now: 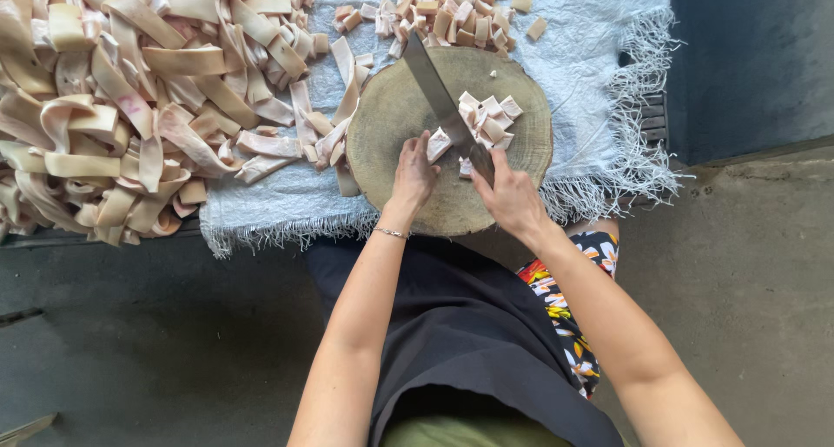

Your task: The person uses a cleaver to cut strips of pale meat into small cubes on a round wooden cutting board. The cut pieces are gathered into a pile on the board while uncut strips remain on a white sack to the left.

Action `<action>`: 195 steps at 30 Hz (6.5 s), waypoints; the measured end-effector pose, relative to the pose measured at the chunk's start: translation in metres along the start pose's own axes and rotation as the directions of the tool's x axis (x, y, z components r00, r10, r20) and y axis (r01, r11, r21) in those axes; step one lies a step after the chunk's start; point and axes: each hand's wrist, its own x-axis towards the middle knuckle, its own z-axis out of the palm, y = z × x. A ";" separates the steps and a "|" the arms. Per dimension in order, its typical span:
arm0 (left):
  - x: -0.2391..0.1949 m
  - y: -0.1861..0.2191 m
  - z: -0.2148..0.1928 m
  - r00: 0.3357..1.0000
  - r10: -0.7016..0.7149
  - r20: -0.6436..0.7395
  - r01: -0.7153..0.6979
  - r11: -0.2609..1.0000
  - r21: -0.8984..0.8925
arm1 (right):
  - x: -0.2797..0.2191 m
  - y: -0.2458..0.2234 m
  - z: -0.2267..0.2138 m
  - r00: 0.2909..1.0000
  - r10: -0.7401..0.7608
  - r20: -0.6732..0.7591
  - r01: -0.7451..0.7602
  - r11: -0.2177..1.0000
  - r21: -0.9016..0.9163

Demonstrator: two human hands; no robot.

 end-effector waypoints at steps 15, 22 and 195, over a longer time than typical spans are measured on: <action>0.025 -0.010 0.004 0.999 -0.025 -0.036 0.028 0.996 0.086 | -0.080 0.003 0.001 0.967 0.189 0.171 -0.145 0.960 -0.240; 0.031 -0.022 0.010 0.986 0.139 -0.087 -0.123 0.978 0.171 | -0.042 0.016 0.016 0.969 0.134 0.207 -0.099 0.980 -0.174; 0.005 0.017 -0.003 0.994 0.107 -0.009 -0.099 0.947 0.305 | -0.081 0.008 -0.005 0.981 0.151 0.119 -0.099 0.928 -0.359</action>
